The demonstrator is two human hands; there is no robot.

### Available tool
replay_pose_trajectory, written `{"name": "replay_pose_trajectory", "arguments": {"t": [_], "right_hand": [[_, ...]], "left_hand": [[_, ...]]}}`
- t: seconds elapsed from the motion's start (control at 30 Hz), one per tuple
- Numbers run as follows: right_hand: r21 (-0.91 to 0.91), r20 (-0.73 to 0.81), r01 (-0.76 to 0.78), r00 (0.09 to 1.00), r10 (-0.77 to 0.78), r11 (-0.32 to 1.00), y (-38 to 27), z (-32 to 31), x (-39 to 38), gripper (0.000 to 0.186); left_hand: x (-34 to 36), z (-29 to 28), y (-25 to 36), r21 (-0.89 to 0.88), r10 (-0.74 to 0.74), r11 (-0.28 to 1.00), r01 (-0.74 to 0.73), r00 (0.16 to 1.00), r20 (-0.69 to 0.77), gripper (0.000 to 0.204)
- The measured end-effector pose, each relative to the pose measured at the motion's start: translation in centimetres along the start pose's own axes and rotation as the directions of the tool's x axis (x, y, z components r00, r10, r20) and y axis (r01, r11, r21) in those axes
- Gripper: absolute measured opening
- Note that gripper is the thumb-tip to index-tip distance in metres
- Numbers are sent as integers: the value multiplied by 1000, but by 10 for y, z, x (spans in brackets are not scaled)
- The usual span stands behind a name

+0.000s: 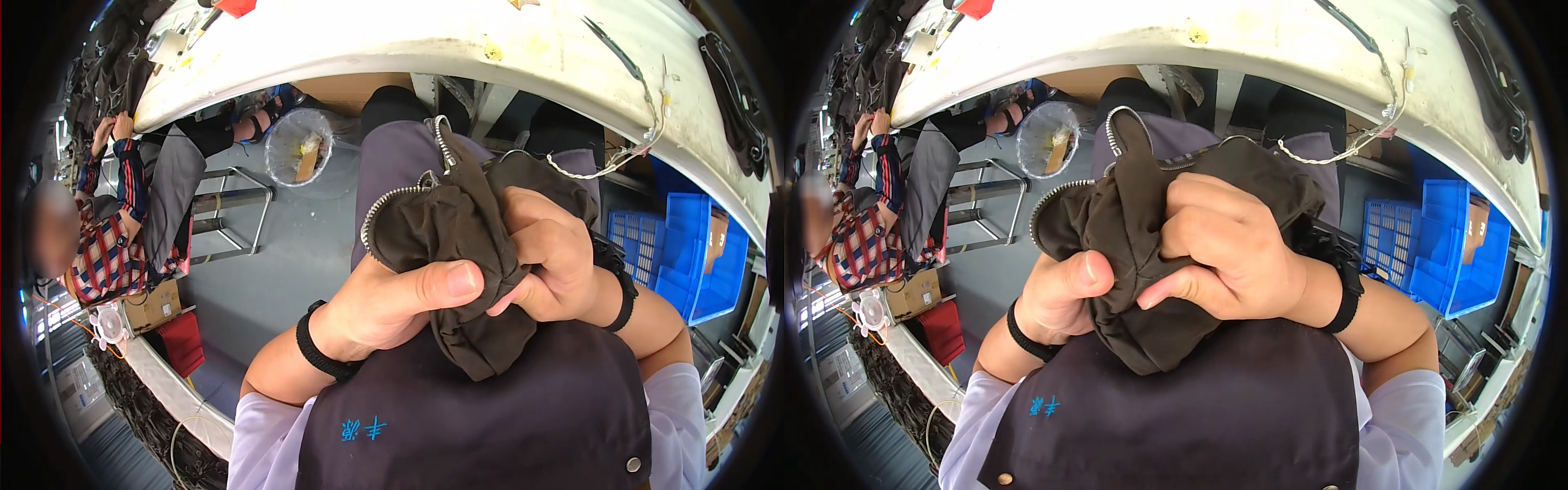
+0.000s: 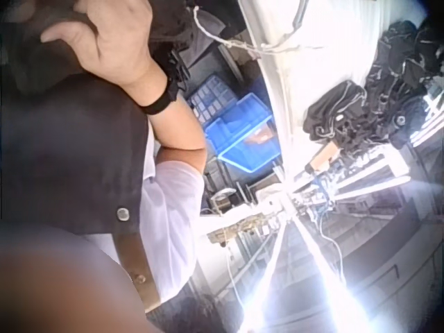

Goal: Inspecting and trimming threads on small pouches or bags in a workshop.

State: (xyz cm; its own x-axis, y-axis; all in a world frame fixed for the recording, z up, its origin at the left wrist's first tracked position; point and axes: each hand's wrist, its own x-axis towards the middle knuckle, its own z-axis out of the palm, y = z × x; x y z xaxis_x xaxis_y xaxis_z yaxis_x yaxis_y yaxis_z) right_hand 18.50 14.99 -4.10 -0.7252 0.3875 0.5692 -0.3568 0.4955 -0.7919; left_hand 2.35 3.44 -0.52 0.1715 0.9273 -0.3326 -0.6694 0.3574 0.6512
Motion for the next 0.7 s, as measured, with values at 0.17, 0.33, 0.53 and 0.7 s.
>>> {"name": "replay_pose_trajectory", "arguments": {"t": [0.17,0.33,0.53,0.7], "right_hand": [[39,54,-77,996,75,996,-5,-11,6,35],[-27,-67,-98,993,96,995,-27,-25,28,25],[-350,162,-67,978,131,934,-57,-37,50,25],[-521,310,38,939,147,853,-71,-40,60,28]], "left_hand": [[-2,-1,1,-26,-52,998,51,998,-36,71],[3,-1,0,-14,-1,1000,1,1000,6,71],[6,4,0,36,86,996,-84,996,-34,55],[3,4,-2,122,152,982,-142,986,-74,37]]}}
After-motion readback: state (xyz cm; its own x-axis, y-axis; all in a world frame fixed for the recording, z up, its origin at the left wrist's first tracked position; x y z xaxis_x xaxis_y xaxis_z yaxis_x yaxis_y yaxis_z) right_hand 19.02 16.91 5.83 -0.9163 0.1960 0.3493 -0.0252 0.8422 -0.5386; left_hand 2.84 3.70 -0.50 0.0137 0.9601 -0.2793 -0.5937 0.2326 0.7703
